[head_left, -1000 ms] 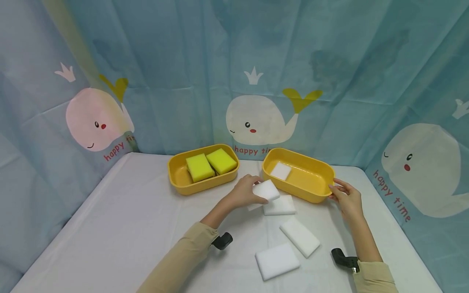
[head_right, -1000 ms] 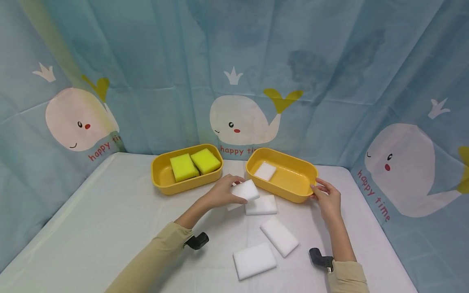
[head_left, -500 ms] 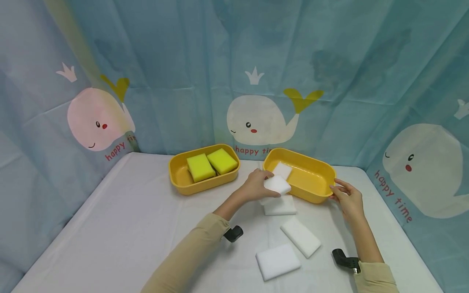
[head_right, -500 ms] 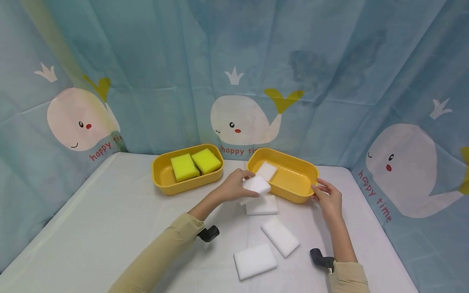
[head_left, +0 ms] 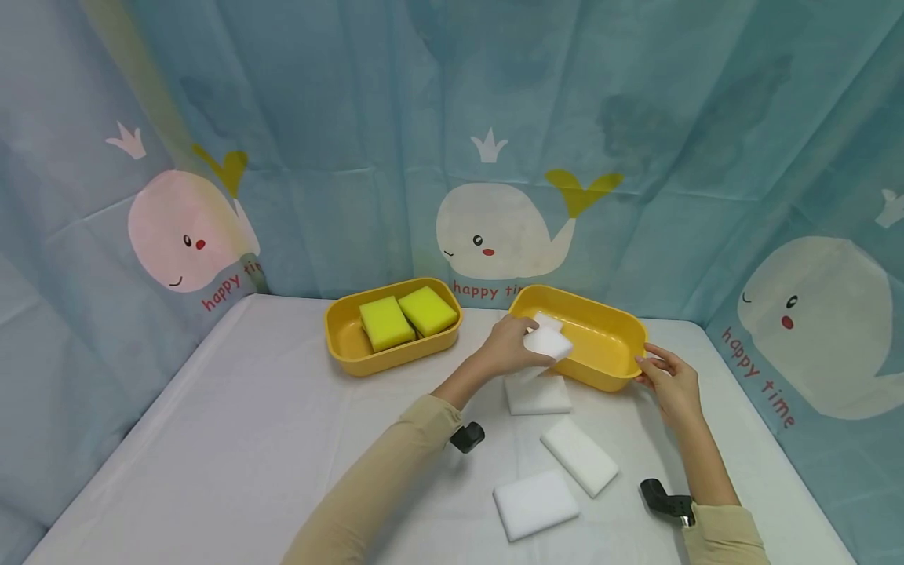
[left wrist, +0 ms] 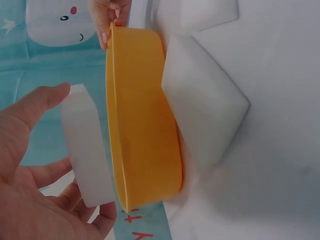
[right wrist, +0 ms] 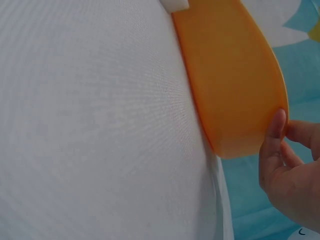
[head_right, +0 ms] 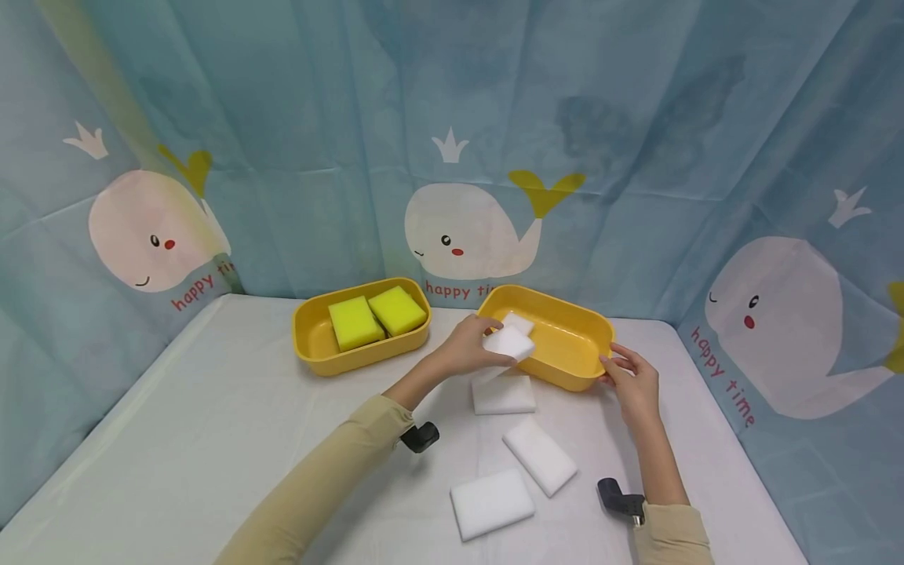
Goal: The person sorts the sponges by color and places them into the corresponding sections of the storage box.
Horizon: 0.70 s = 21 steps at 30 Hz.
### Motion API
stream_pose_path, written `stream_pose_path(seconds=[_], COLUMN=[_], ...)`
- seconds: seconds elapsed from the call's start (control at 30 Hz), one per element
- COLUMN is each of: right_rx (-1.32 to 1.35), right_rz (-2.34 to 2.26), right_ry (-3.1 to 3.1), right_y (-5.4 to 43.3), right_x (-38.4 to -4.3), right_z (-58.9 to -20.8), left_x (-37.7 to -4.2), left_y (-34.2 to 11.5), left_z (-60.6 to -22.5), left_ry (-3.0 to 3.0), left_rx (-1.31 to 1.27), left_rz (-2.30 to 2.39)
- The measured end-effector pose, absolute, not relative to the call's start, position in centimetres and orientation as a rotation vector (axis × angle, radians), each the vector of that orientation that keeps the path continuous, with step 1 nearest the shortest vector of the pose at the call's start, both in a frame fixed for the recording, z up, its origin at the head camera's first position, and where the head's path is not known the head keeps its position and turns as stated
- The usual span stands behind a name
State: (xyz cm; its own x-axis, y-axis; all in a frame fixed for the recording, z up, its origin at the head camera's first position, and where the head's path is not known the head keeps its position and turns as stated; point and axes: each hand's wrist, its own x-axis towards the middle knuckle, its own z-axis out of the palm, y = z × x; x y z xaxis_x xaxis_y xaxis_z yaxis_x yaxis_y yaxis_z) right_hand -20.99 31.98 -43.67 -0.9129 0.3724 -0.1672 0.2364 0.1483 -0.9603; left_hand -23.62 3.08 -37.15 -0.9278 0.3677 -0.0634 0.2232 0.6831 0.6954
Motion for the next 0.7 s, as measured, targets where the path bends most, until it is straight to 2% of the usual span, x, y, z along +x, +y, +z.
stream_pose_path(seconds=[0.7], right_rx=[-0.601], right_rz=[1.904], right_ry=[-2.288], right_y=[31.9], right_x=[-20.9], right_z=[-43.5], left_x=[-25.1], left_y=[7.1], left_z=[-36.1], left_ry=[2.816], left_rx=[0.488], left_rz=[0.945])
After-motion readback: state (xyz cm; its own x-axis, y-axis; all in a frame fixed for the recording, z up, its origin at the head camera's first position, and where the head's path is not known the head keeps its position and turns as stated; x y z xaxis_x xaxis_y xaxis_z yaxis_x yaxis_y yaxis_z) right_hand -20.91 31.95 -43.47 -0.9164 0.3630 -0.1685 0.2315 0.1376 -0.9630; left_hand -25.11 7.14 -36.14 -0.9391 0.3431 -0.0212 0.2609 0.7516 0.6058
